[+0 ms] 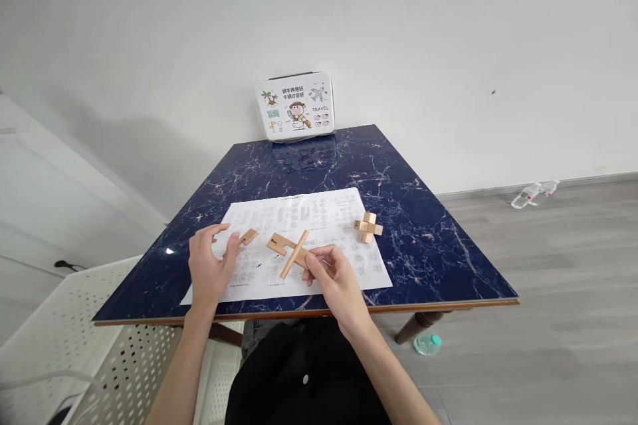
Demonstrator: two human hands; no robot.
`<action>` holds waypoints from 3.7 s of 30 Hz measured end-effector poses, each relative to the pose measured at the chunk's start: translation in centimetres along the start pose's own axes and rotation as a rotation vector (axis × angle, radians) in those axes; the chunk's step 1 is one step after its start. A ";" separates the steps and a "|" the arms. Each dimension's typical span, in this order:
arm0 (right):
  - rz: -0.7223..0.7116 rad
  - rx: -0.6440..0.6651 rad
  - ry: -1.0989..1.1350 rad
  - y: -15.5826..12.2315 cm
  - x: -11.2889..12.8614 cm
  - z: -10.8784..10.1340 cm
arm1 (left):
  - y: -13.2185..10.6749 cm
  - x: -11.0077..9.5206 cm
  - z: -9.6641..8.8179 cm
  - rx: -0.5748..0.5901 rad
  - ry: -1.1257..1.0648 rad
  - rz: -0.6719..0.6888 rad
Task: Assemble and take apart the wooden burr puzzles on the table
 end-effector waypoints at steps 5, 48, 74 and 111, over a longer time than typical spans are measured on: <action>0.009 0.035 0.014 0.0 0.1 0.2 | -0.6 -3.7 -0.8 0.324 -0.430 0.135; 0.088 0.043 0.095 0.2 1.1 -0.2 | 2.3 -2.9 -4.6 0.494 -0.085 0.172; 0.100 0.038 0.060 -0.1 1.3 0.0 | -0.3 3.2 1.0 0.551 0.142 0.255; 0.102 0.126 0.015 -0.2 1.0 0.2 | -2.5 0.3 -0.4 0.538 0.076 0.164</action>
Point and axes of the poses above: each hand's wrist, its own y-axis towards the middle knuckle, its own z-axis out of the palm, x = y × z, the point moved 3 cm from there along y, towards the middle knuckle, and after that the axes turned 4 degrees about y, right-handed, at the moved point
